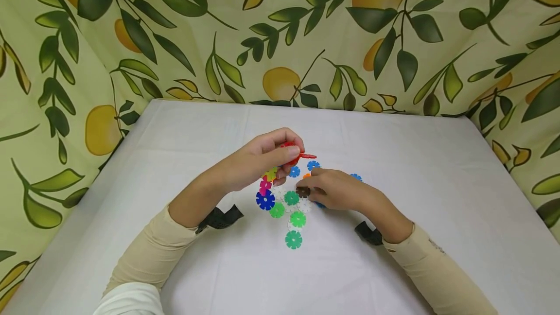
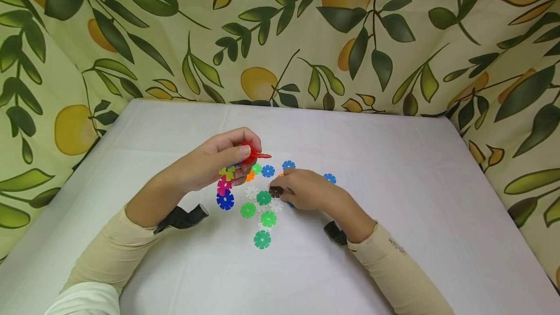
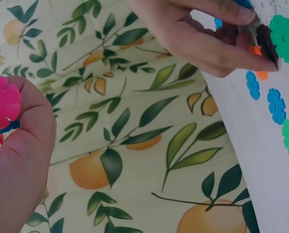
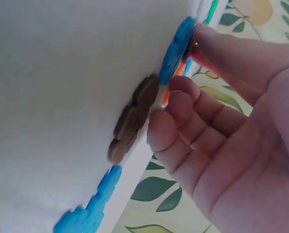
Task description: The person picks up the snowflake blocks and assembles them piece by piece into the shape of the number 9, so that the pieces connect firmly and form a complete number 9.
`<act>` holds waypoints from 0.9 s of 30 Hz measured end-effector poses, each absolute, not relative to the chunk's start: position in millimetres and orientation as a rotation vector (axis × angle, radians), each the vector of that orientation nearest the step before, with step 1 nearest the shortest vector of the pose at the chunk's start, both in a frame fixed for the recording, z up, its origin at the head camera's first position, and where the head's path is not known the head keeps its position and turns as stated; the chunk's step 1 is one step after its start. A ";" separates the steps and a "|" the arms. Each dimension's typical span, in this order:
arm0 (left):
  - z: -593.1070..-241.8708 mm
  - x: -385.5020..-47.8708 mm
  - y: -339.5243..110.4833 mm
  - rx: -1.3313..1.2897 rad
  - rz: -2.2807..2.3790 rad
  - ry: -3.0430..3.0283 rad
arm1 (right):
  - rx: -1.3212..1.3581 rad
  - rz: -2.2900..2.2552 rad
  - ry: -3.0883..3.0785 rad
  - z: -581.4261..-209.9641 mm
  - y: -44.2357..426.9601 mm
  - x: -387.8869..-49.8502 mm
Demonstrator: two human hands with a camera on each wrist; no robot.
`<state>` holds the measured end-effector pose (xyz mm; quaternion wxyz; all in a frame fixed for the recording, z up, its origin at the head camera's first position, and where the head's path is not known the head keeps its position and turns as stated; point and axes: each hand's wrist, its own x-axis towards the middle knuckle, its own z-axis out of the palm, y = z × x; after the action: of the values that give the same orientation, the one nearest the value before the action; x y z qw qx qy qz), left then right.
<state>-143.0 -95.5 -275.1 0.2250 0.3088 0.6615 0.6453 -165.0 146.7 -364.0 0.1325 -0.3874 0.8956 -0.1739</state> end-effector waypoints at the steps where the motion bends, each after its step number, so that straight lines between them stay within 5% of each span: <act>1: -275.4 -143.1 -95.5 0.867 1.750 1.855 | -1.130 -0.500 2.599 -364.3 145.7 -164.2; 12: -279.4 -137.5 -90.9 1.158 1.651 2.178 | -0.996 -0.588 2.517 -355.4 148.1 -160.2; 27: -280.4 -136.0 -90.5 1.425 1.617 2.384 | -1.555 -1.407 2.566 -289.1 159.9 -119.4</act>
<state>-136.0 -90.5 -280.4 -0.0360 0.4432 0.7413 0.5027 -119.4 159.9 -289.1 -0.0864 -0.4675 0.7714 -0.4230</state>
